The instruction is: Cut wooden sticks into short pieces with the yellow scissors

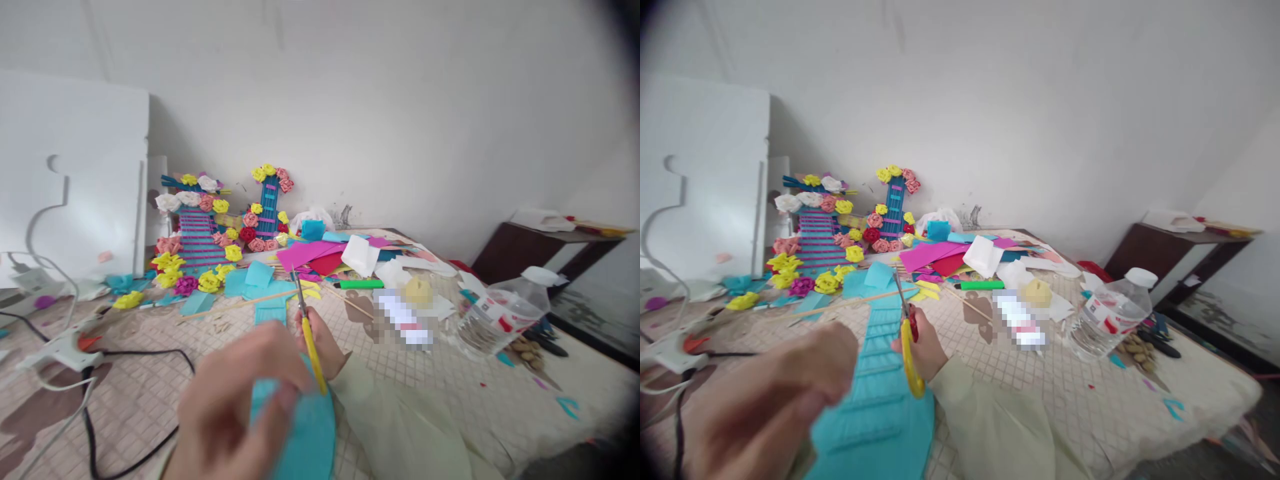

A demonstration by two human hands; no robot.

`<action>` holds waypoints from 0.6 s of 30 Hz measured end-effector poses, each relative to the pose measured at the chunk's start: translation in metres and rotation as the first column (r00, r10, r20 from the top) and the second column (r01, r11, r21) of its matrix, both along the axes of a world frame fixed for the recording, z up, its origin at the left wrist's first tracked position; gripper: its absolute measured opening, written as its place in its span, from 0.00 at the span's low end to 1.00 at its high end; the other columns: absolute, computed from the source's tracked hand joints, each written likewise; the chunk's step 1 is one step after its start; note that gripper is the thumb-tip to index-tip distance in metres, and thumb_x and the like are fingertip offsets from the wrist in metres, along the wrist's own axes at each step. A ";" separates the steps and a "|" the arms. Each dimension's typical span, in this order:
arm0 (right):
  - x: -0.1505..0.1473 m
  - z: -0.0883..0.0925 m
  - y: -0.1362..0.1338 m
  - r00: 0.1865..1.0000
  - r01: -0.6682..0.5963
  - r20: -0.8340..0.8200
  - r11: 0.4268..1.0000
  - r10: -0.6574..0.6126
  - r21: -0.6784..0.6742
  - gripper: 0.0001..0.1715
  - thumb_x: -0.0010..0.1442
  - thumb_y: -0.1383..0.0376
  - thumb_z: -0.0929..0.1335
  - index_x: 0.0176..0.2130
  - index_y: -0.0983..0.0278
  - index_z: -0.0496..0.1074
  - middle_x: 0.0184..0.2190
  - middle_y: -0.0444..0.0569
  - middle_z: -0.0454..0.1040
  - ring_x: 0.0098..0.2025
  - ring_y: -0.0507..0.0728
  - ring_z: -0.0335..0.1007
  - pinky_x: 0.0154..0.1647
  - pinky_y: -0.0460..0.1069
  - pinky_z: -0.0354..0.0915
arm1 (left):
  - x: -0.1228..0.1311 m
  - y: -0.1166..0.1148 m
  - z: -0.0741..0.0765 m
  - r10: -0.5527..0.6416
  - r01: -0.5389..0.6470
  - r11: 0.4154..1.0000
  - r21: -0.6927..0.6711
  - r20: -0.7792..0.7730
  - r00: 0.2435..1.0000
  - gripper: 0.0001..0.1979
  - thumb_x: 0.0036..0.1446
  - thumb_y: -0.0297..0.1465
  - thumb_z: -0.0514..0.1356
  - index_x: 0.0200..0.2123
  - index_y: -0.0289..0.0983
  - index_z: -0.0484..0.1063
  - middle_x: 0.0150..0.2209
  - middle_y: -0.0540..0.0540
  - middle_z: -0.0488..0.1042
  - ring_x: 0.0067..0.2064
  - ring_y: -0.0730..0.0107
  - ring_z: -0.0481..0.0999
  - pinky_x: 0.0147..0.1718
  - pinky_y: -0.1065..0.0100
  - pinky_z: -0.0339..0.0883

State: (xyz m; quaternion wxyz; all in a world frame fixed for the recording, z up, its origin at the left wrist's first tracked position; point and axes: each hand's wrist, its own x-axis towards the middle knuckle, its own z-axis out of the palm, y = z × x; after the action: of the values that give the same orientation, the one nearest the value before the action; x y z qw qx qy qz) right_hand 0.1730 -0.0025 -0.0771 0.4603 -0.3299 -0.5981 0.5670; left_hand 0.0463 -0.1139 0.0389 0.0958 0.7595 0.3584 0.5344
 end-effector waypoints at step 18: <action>0.000 -0.001 -0.007 0.989 -0.145 0.030 0.989 0.144 0.038 0.27 0.51 0.48 0.70 0.44 0.59 0.61 0.30 0.42 0.56 0.29 0.51 0.51 0.28 0.48 0.54 | -0.032 0.079 -0.030 0.362 -0.337 0.927 0.162 -0.614 0.701 0.12 0.64 0.29 0.49 0.42 0.38 0.73 0.38 0.46 0.77 0.31 0.65 0.77 0.26 0.66 0.67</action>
State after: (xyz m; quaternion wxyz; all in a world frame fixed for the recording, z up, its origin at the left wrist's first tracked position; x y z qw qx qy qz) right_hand 0.1734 -0.0090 -0.0776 0.4163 -0.2843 -0.6380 0.5821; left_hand 0.0141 -0.0354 0.0092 -0.1476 0.8141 0.4969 0.2618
